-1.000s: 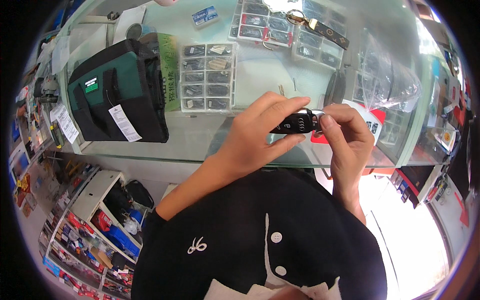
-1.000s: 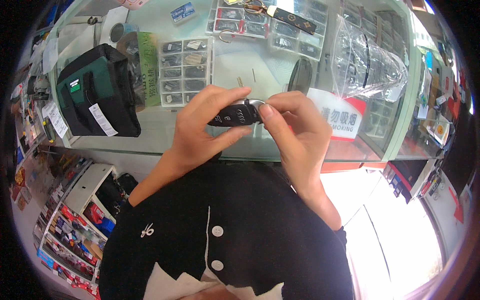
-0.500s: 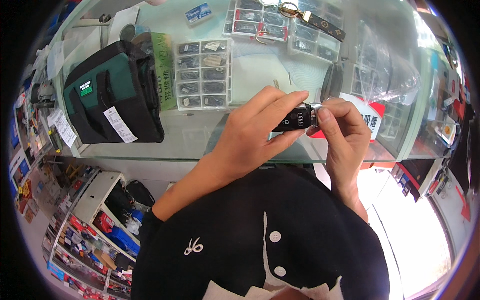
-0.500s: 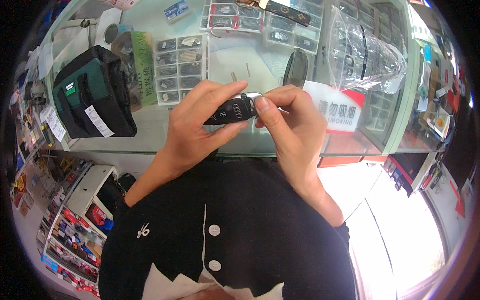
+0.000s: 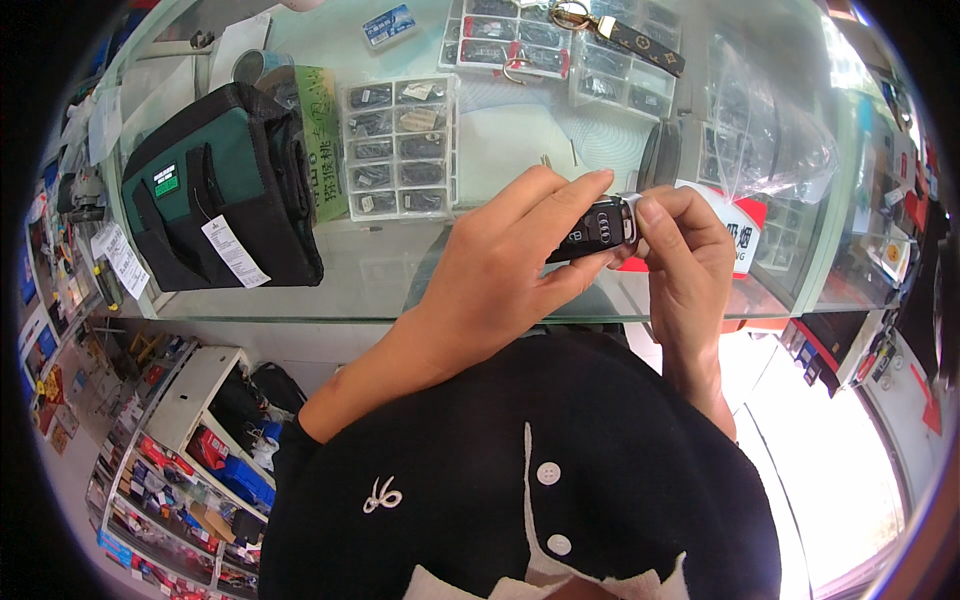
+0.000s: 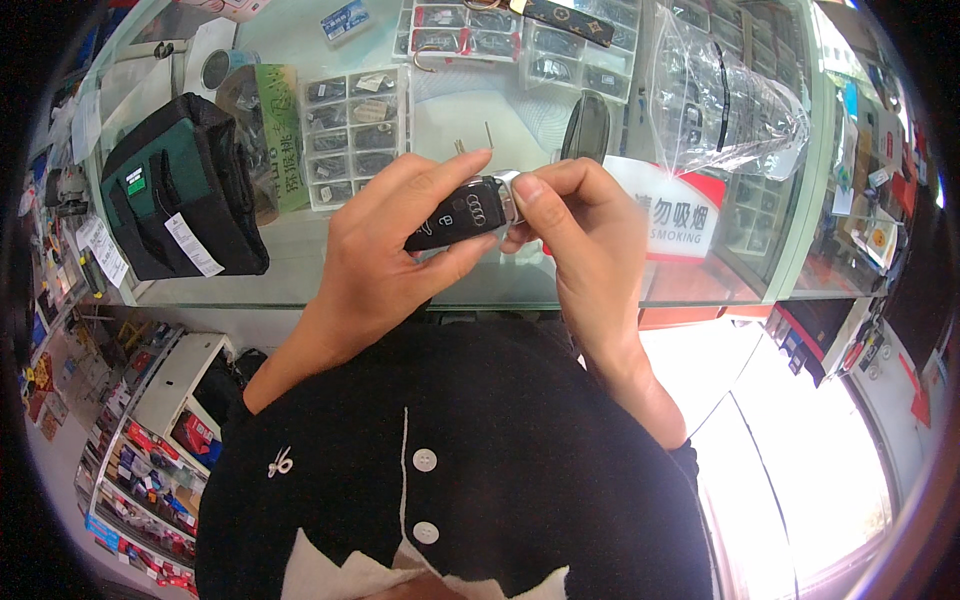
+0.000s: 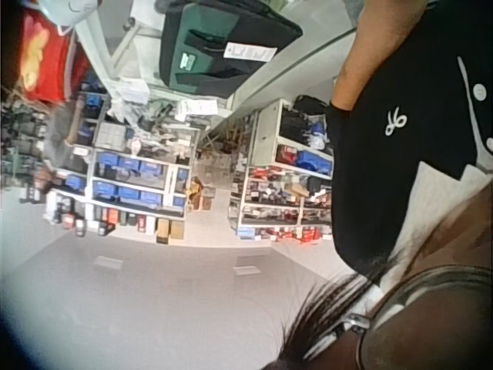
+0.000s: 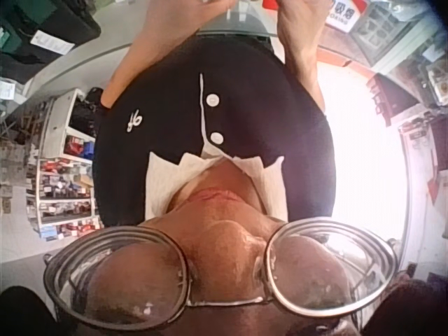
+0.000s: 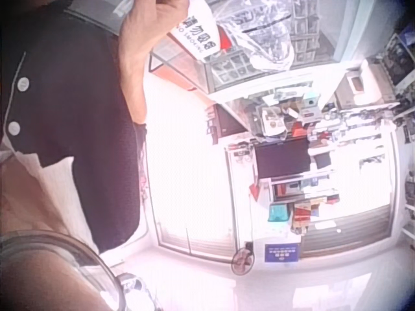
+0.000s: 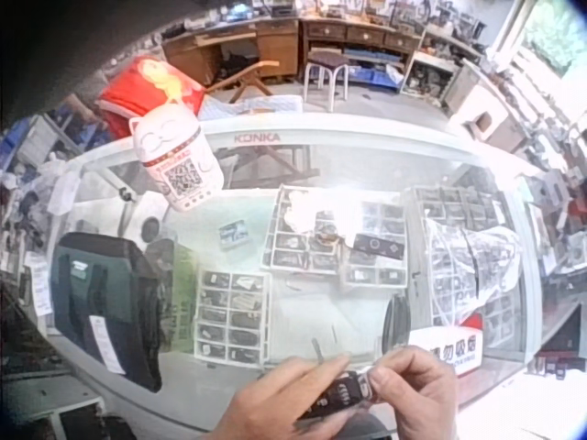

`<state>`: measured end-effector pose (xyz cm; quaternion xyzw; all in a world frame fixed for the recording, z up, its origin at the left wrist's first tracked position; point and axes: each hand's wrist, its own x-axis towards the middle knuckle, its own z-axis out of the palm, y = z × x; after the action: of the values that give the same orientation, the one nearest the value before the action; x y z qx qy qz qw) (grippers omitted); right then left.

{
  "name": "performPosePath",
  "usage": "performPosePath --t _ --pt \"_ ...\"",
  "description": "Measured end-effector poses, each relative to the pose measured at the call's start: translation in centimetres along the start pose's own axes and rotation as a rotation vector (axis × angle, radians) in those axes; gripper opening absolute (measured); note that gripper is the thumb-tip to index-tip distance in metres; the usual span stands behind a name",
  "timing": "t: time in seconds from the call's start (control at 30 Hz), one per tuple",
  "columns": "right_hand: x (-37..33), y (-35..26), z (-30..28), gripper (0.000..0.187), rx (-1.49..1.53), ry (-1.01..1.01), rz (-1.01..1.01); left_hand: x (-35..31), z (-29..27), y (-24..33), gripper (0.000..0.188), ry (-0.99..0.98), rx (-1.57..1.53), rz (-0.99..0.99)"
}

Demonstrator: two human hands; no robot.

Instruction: The person uses a key cutting machine to cut a key, then moves to a counter to assemble a car key fob. They insert the cut key into the fob housing, attach a keyring, and secure the casing.

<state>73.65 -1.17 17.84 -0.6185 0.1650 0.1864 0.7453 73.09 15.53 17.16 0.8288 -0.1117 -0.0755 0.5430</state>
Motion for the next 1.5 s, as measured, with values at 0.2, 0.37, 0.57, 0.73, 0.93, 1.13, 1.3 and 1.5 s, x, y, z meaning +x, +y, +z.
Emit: performPosePath --t 0.2,0.37,0.57,0.73,0.93,1.13,1.3,1.5 --pt "0.0 0.0 0.2 0.017 0.000 -0.019 -0.052 0.0 0.0 0.0 0.051 -0.007 0.010 0.012" --pt "0.0 0.0 0.1 0.018 -0.032 -0.037 -0.031 0.0 0.1 -0.2 0.047 0.011 0.010 0.053" --pt "0.3 -0.7 0.4 0.017 -0.016 -0.023 -0.039 0.3 -0.2 0.0 0.050 -0.024 -0.079 -0.054" --pt "0.2 -2.1 0.6 0.014 -0.066 -0.030 -0.121 0.6 -0.4 -0.1 0.045 -0.025 -0.308 -0.116" --pt "0.6 -1.7 1.1 0.008 -0.134 -0.127 -0.301 0.6 0.1 -0.4 0.040 0.153 -0.290 -0.045" --pt "0.3 -1.5 0.2 0.029 -0.773 -0.268 -0.935 1.1 -0.6 -1.6 0.035 0.260 0.130 0.224" --pt "-0.2 -1.0 0.1 0.032 -0.743 -0.196 -0.866 1.3 -1.0 -1.3 0.037 0.160 0.234 0.246" --pt "0.1 -1.3 -0.3 0.038 -0.617 -0.157 -0.759 0.8 -1.9 0.4 0.036 -0.088 -0.182 0.010"
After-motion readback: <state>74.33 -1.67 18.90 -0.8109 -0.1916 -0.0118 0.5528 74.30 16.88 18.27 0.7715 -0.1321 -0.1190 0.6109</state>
